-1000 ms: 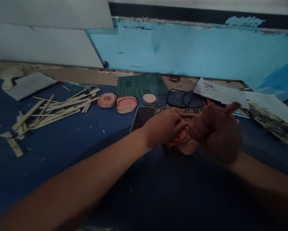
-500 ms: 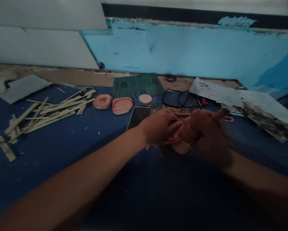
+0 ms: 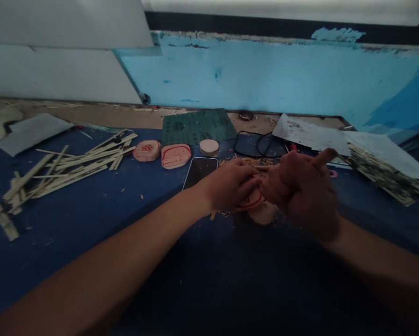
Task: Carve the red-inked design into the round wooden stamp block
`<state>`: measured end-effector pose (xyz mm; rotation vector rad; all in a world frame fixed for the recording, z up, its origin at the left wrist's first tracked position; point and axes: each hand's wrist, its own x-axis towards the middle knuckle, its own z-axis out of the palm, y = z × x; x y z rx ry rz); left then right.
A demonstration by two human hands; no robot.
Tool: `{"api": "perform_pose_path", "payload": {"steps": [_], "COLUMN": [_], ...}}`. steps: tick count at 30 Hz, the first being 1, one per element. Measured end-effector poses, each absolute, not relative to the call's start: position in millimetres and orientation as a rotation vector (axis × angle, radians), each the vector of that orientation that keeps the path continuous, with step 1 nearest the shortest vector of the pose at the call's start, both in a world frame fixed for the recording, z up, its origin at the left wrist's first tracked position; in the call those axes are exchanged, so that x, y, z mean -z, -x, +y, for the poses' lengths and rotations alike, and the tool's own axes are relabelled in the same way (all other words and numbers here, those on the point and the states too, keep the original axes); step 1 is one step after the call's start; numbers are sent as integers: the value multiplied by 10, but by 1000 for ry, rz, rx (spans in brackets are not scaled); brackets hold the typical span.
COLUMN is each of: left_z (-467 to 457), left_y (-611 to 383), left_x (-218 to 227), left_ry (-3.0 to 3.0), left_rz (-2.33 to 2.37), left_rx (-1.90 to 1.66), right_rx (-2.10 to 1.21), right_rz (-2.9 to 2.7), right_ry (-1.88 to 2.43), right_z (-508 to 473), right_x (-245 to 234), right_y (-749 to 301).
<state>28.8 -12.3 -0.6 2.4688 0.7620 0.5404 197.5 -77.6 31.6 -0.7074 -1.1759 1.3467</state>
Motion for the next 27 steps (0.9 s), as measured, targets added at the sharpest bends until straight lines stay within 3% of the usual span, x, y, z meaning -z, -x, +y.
{"api": "perform_pose_path", "payload": {"steps": [8,18,27], "left_z": [-154,-92,-72], "left_y": [-372,-384,-397], "left_x": [153,171,152], "left_ry": [-2244,-2251,-2275], "left_rz": [514,454,484], "left_rx": [-751,-728,-679], "right_rx": [-1360,-1305,-1241], "right_rz": [-1151,-1182,-1298], "right_ry": [697,706,741], "right_z": [-746,-777,-776], "right_x": [-256,-389,-212], "right_y": [-2014,-1955,-2048]}}
